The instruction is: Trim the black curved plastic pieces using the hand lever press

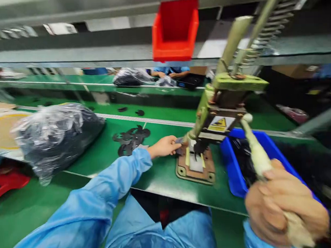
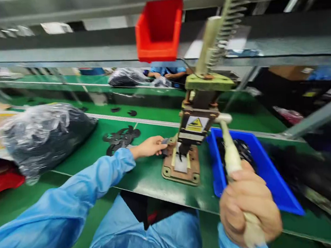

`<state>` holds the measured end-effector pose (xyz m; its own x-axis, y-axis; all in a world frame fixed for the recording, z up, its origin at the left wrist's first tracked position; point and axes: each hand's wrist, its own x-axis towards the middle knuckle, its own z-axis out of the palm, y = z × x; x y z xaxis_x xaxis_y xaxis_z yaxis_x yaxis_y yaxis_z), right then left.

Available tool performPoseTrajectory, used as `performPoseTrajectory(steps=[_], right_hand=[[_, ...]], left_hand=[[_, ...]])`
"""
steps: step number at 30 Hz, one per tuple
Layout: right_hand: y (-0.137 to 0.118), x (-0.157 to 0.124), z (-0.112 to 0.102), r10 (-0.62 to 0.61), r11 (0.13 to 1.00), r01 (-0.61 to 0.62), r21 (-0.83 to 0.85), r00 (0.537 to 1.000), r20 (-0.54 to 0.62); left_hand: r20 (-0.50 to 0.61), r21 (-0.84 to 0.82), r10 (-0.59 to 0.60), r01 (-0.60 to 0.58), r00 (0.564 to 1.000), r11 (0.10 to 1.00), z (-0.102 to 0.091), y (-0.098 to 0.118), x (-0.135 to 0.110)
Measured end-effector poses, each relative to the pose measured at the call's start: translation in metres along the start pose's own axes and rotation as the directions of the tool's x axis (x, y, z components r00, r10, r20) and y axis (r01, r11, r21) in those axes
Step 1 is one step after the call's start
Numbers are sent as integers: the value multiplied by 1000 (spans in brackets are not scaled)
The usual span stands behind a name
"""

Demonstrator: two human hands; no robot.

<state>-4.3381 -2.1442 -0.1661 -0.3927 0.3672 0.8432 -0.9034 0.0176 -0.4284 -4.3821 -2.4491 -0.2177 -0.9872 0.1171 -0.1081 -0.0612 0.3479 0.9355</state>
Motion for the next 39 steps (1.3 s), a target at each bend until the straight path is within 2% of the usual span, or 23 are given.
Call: performPoseTrajectory(steps=[2,3,8,14,20,28,30,34,36,39], right_hand=[[-8,2,-12,-108,987,113,-111,993,47],[-10,3,-12,-124,982,135,-135,988,87],[-14,5,-6,-106,987,128,-94,972,210],[-17,4,-12,-89,986,118,-117,969,228],[-14,3,-6,-116,988,133,-81,976,183],[-10,4,5,-173,982,178,-59,982,73],[-11,3,4,-159,984,165,-72,984,83],[-14,0,2,-133,986,143,-80,984,123],[-16,7,6,-140,988,146,-45,983,116],[-22,41,17,-150,989,149,21,975,162]], left_hand=[[39,-83,-30,33,999,996,4,-4,7],[47,-109,-35,40,998,993,7,-4,9],[87,-173,-6,21,996,985,25,2,10],[125,-169,-11,32,992,985,36,-4,18],[148,-115,-20,37,989,993,33,-7,19],[238,-68,-201,222,950,973,28,11,23],[257,-63,-278,303,926,951,26,16,26],[310,-93,-430,477,848,874,23,23,27],[326,-139,-446,508,834,850,25,24,26],[300,-210,-429,498,852,842,31,21,22]])
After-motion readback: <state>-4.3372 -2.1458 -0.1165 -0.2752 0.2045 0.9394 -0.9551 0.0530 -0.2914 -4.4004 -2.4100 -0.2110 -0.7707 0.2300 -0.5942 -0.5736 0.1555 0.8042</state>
